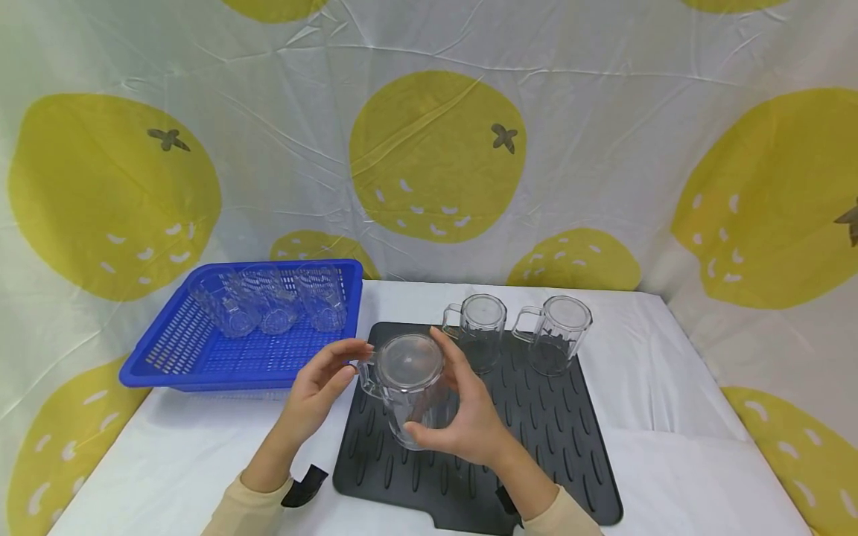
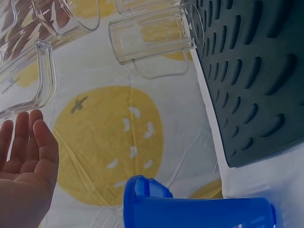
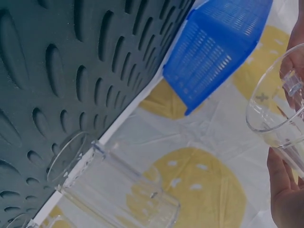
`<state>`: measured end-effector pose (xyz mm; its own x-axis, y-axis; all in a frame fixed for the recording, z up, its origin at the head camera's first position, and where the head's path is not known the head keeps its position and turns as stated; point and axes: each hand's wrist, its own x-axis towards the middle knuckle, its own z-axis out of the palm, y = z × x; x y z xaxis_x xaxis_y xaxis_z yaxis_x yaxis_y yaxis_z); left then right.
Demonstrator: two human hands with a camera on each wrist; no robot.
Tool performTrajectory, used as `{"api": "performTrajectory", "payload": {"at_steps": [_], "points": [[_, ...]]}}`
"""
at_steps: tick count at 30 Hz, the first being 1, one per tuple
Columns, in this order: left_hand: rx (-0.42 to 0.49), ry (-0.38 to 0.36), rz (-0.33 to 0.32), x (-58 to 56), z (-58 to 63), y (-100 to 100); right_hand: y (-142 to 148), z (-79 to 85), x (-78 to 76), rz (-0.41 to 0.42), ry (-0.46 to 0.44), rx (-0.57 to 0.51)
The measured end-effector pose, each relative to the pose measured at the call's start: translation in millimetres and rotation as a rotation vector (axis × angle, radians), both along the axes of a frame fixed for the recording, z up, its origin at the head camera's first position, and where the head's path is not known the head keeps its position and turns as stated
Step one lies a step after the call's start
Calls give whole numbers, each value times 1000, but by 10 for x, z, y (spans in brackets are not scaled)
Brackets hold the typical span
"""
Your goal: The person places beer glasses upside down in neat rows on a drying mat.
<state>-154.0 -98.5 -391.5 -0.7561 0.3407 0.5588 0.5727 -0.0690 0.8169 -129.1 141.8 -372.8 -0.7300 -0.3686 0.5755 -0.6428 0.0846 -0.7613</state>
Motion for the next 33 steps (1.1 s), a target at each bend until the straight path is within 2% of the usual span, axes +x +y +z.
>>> {"api": "performTrajectory", "payload": {"at_steps": [5, 11, 15, 23, 29, 33], "points": [[-73, 1, 29, 28, 57, 46, -42, 107, 38, 17, 11, -1], [-105, 3, 70, 79, 229, 94, -47, 88, 9, 11, 4, 18], [-112, -39, 76, 50, 245, 117, -37, 50, -44, -1, -1, 35], [-124, -118, 104, -160, 226, 217, -35, 0, -216, -68, -36, 77], [-121, -214, 188, -334, 242, 303, -79, -11, -355, -141, -125, 92], [-112, -281, 246, -447, 208, 363, -116, -56, -465, -170, -190, 100]]}}
